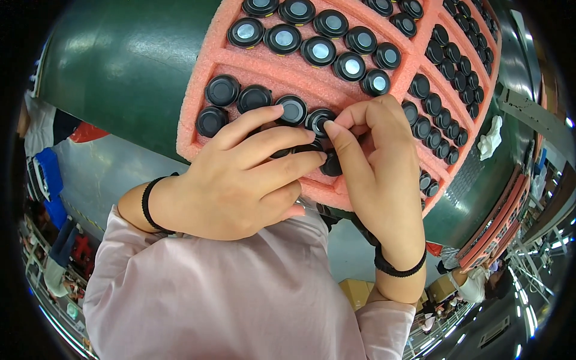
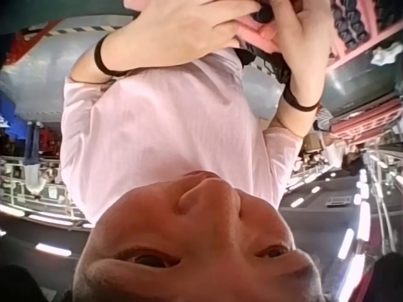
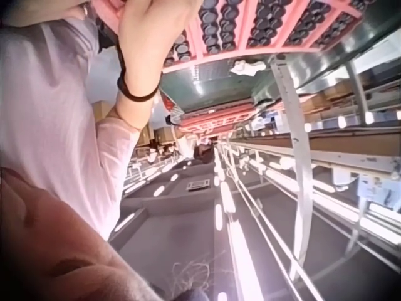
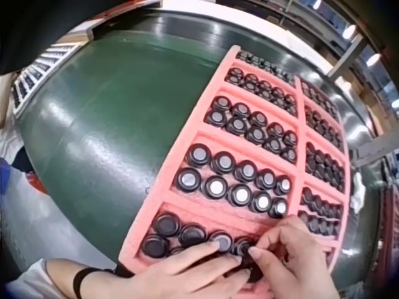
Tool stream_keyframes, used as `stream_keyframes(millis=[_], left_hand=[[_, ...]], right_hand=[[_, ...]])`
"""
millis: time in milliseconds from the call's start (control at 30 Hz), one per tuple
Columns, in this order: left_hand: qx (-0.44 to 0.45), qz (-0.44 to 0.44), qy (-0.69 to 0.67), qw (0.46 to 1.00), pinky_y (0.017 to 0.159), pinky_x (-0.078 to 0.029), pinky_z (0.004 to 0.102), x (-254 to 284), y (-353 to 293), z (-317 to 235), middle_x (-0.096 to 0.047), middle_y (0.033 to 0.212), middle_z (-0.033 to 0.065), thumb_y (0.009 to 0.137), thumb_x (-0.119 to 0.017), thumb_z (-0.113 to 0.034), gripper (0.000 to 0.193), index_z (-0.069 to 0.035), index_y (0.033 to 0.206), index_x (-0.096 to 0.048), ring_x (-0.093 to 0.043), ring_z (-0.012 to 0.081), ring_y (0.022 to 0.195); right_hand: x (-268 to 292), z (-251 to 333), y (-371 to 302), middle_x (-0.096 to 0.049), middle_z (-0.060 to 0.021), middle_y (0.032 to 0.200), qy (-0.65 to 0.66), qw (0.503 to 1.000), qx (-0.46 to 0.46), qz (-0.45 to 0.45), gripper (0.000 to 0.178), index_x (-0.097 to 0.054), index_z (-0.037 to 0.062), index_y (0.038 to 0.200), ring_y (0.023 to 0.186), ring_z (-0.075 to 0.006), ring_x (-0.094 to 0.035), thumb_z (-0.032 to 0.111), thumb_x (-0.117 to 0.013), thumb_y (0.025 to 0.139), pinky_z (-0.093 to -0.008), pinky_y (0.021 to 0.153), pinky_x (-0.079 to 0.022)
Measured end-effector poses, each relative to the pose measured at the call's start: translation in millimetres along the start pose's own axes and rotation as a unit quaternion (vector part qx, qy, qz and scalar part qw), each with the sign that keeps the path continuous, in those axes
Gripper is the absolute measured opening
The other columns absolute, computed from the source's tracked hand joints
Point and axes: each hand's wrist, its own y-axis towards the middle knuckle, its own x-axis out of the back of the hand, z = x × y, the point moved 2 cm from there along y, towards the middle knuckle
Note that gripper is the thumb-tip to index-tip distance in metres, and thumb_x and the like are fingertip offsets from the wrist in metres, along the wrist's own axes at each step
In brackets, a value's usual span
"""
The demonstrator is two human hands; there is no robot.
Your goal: The person peels small black circular stickers from a plastic sheet and presses them onto the centers of round sensors in a foam tray. After finishing a sheet, they take a new one from a plastic bag and continue the process.
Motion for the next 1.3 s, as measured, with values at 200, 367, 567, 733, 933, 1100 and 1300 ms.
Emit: stream_keyframes(millis=[200, 367, 567, 733, 933, 1100, 1300], left_hand=[[0.015, 0.017, 0.001, 1.000, 0.105, -0.043, 0.0573, 0, 0, 2, -0.067, 0.114, 0.0114, 0.062, -0.075, -0.029, 0.030, -0.003, 0.071, -0.062, -0.061, 0.0306, 0.114], [0.018, 0.017, 0.000, 1.000, 0.106, -0.042, 0.0571, 0, -1, 2, -0.067, 0.114, 0.0116, 0.062, -0.076, -0.028, 0.030, -0.003, 0.070, -0.061, -0.061, 0.0312, 0.114], [0.021, 0.021, -0.010, 1.000, 0.107, -0.042, 0.0566, 0, -1, 3, -0.067, 0.113, 0.0117, 0.063, -0.076, -0.028, 0.029, -0.004, 0.070, -0.061, -0.062, 0.0314, 0.114], [0.018, 0.011, -0.001, 1.000, 0.107, -0.042, 0.0563, -2, -2, 3, -0.068, 0.113, 0.0121, 0.062, -0.077, -0.028, 0.029, -0.004, 0.070, -0.061, -0.062, 0.0310, 0.114], [0.014, -0.001, 0.003, 1.000, 0.107, -0.043, 0.0547, 0, -1, 1, -0.068, 0.113, 0.0118, 0.061, -0.078, -0.027, 0.030, -0.004, 0.070, -0.062, -0.063, 0.0311, 0.113], [0.014, 0.000, -0.016, 1.000, 0.096, -0.049, 0.0508, 16, -5, -1, -0.067, 0.111, 0.0107, 0.062, -0.080, -0.027, 0.029, -0.005, 0.075, -0.065, -0.065, 0.0309, 0.104], [0.065, -0.003, -0.083, 0.994, 0.064, -0.049, 0.0358, 34, -15, -5, -0.068, 0.098, 0.0060, 0.067, -0.085, -0.021, 0.028, -0.007, 0.087, -0.071, -0.064, 0.0239, 0.077]], right_hand=[[-3, -5, 2, -0.052, -0.0087, 0.084, -0.019, 1.000, 0.002, -0.003, 0.007, -0.062, -0.0015, 0.089, 0.074, -0.0207, -0.053, 0.000, -0.069, 0.087, -0.0325, 0.067, -0.043], [-4, -5, 3, -0.052, -0.0092, 0.082, -0.026, 1.000, 0.003, -0.009, 0.007, -0.062, -0.0013, 0.088, 0.073, -0.0219, -0.053, 0.001, -0.069, 0.087, -0.0333, 0.067, -0.044], [-5, -6, 3, -0.053, -0.0098, 0.082, -0.032, 0.999, 0.008, -0.011, 0.008, -0.062, -0.0012, 0.088, 0.073, -0.0223, -0.053, 0.001, -0.069, 0.087, -0.0337, 0.066, -0.044], [-7, -7, 3, -0.054, -0.0103, 0.082, -0.049, 0.999, 0.016, -0.016, 0.008, -0.062, -0.0012, 0.087, 0.073, -0.0223, -0.054, 0.000, -0.070, 0.086, -0.0339, 0.067, -0.045], [-6, -6, -1, -0.054, -0.0022, 0.092, -0.051, 0.998, -0.017, -0.036, 0.007, -0.059, 0.0004, 0.094, 0.078, -0.0070, -0.049, -0.003, -0.064, 0.093, -0.0213, 0.069, -0.041], [4, 3, -20, -0.057, -0.0046, 0.093, 0.010, 0.999, 0.001, -0.052, 0.007, -0.059, 0.0008, 0.095, 0.080, -0.0104, -0.051, -0.002, -0.065, 0.092, -0.0242, 0.072, -0.043], [11, 0, -58, -0.064, -0.0108, 0.095, 0.054, 0.988, 0.110, 0.095, 0.020, -0.063, 0.0010, 0.095, 0.082, -0.0217, -0.060, -0.003, -0.074, 0.080, -0.0326, 0.072, -0.048]])
